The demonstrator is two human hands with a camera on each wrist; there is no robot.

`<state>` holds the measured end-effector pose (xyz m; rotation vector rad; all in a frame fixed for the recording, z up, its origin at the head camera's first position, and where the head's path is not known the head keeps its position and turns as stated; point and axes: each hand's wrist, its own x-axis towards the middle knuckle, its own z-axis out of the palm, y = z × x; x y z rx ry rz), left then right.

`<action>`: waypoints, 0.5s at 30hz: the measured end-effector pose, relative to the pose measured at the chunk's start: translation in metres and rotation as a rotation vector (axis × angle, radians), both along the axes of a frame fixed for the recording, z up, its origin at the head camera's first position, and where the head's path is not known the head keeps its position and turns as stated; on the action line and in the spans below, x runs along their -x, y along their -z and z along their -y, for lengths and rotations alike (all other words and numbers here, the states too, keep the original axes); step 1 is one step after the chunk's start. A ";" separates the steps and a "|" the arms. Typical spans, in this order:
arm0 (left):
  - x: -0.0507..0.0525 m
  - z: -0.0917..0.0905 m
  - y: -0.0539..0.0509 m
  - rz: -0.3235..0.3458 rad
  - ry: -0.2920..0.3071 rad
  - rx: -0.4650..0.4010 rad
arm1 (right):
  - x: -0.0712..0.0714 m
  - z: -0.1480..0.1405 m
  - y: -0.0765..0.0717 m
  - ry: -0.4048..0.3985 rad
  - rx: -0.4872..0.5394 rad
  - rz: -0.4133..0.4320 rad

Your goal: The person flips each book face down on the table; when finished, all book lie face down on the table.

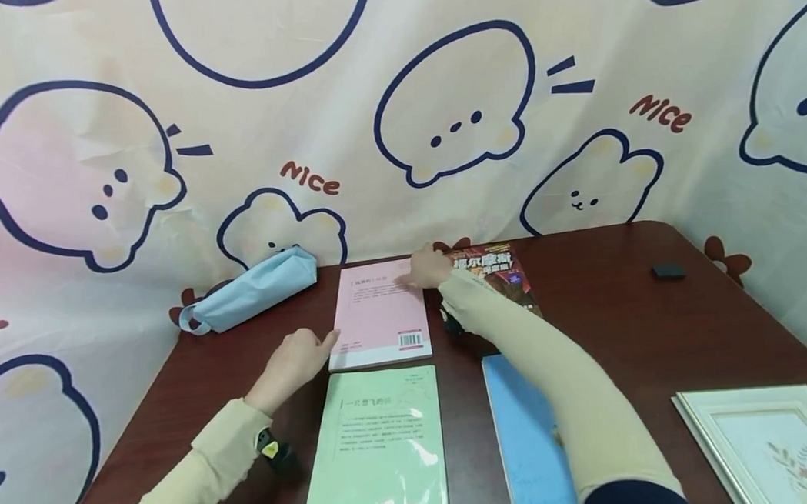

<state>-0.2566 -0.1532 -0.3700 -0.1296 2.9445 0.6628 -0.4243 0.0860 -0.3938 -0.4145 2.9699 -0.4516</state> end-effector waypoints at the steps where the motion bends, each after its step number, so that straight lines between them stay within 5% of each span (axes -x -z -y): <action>1: 0.002 -0.004 -0.004 -0.019 0.010 0.031 | -0.001 -0.007 -0.002 0.002 0.009 -0.004; 4: 0.006 -0.022 -0.018 -0.075 0.057 0.067 | -0.004 -0.035 -0.009 0.016 0.046 -0.015; 8: 0.007 -0.061 -0.032 -0.048 0.168 -0.032 | -0.004 -0.087 -0.019 0.071 0.082 -0.058; 15: 0.014 -0.139 -0.024 0.077 0.336 -0.196 | -0.010 -0.155 -0.020 0.264 0.068 -0.038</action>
